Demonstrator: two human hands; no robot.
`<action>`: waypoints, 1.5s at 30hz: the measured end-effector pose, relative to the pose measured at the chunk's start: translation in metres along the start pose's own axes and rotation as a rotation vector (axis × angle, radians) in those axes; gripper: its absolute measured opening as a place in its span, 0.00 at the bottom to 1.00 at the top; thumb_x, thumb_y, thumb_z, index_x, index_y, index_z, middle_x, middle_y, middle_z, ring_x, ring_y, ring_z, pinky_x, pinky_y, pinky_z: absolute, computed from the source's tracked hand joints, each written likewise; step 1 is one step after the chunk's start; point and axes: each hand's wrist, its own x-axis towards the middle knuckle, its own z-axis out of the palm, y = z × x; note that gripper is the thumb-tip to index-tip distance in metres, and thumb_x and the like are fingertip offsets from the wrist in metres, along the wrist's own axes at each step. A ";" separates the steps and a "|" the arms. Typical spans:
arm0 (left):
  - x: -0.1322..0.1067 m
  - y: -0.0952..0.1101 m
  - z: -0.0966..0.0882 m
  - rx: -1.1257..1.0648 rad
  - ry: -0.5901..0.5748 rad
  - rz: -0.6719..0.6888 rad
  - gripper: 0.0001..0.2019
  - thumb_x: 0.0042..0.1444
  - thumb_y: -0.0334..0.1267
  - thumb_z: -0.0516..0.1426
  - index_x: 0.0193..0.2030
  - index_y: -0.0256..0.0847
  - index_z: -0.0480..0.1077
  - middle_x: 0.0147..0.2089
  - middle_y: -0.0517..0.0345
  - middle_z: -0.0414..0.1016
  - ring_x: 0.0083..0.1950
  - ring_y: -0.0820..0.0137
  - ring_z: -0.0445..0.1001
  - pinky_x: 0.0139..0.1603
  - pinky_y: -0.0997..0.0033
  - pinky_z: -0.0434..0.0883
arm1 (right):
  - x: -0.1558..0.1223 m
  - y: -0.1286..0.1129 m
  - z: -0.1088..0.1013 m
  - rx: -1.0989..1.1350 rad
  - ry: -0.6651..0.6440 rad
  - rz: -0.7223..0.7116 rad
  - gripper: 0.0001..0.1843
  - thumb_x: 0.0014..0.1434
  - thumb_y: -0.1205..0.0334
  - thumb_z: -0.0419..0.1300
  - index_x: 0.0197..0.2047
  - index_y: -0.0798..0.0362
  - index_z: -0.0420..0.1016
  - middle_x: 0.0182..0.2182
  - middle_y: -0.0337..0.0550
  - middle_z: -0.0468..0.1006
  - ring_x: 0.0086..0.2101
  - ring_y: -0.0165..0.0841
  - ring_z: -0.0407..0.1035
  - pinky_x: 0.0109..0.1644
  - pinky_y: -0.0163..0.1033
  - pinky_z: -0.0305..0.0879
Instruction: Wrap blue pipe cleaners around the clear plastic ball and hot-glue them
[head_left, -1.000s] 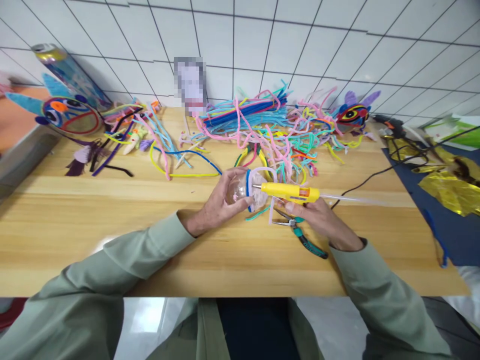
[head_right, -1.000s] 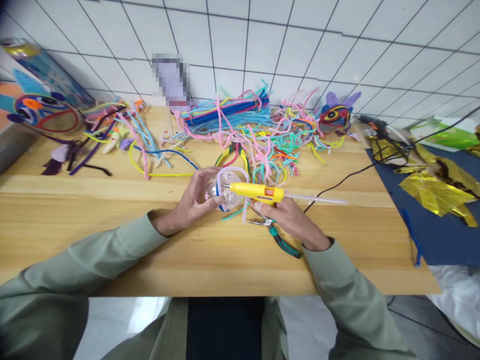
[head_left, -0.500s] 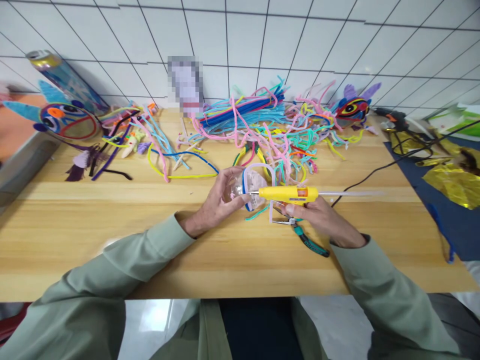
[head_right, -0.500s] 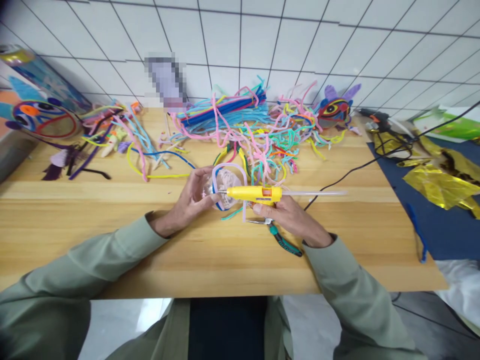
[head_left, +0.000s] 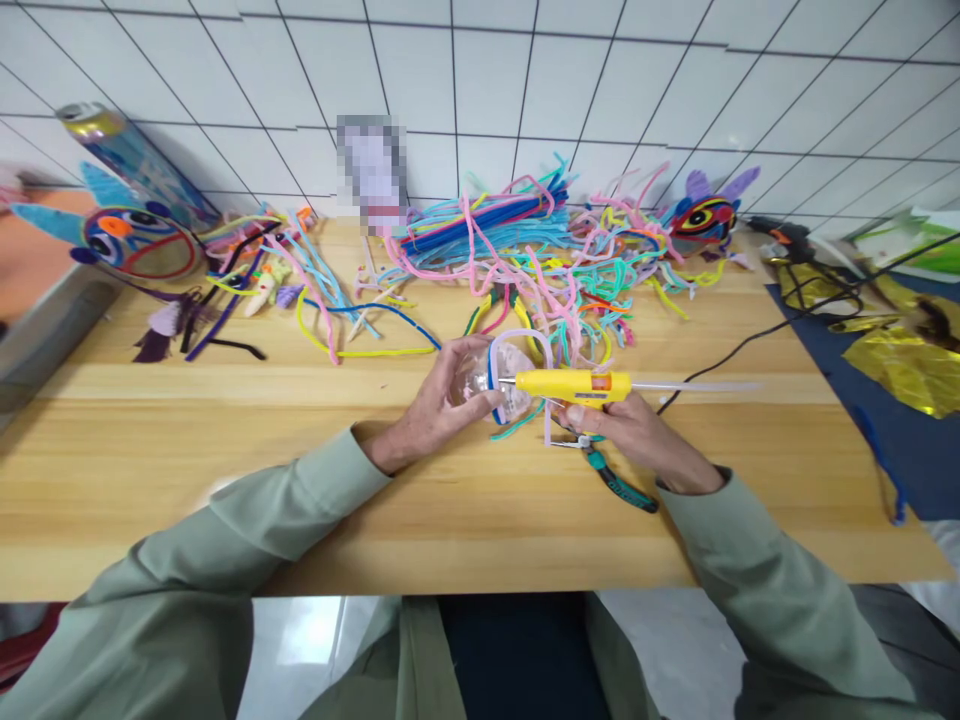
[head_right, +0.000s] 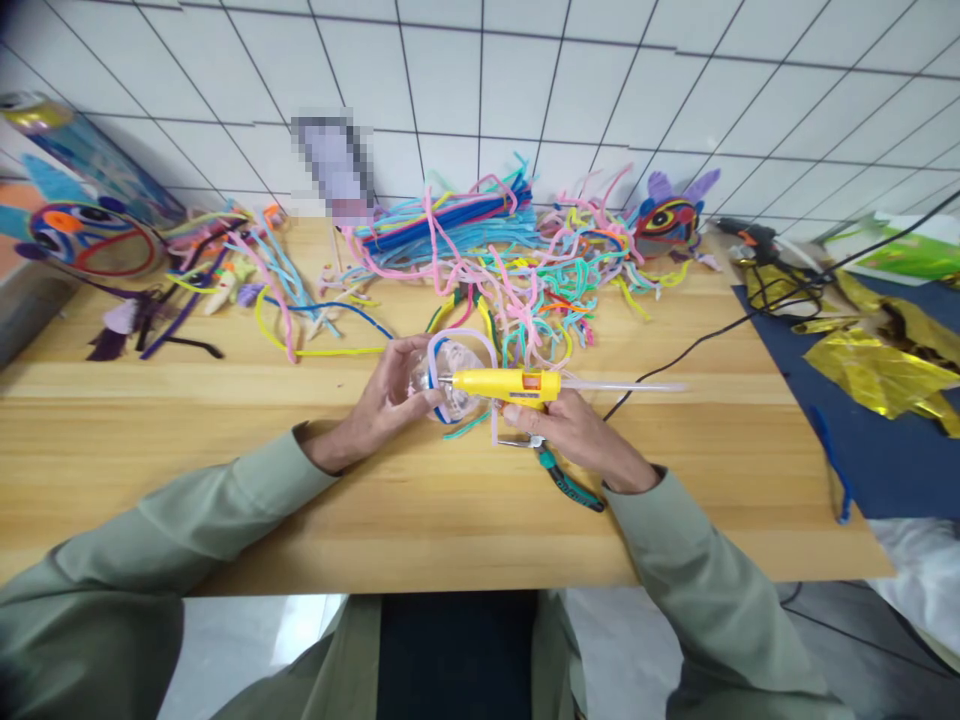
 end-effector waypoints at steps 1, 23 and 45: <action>0.000 0.000 0.000 -0.007 -0.003 -0.001 0.29 0.68 0.51 0.69 0.68 0.49 0.64 0.68 0.48 0.73 0.70 0.56 0.75 0.72 0.49 0.75 | 0.000 -0.001 0.000 -0.011 -0.015 -0.005 0.23 0.64 0.37 0.73 0.48 0.48 0.90 0.43 0.46 0.89 0.44 0.44 0.82 0.49 0.47 0.80; -0.001 -0.001 -0.002 0.036 -0.002 -0.023 0.30 0.67 0.53 0.69 0.68 0.48 0.64 0.69 0.45 0.72 0.71 0.54 0.74 0.74 0.45 0.74 | 0.003 -0.008 0.007 0.021 -0.004 0.022 0.24 0.63 0.36 0.73 0.49 0.46 0.90 0.43 0.46 0.89 0.43 0.43 0.81 0.48 0.47 0.81; -0.002 -0.001 -0.004 0.029 -0.015 -0.032 0.31 0.67 0.52 0.69 0.70 0.49 0.64 0.69 0.46 0.72 0.71 0.54 0.74 0.74 0.46 0.75 | 0.002 0.000 0.005 0.041 0.013 0.056 0.26 0.62 0.32 0.72 0.44 0.48 0.88 0.35 0.45 0.83 0.36 0.39 0.75 0.37 0.42 0.76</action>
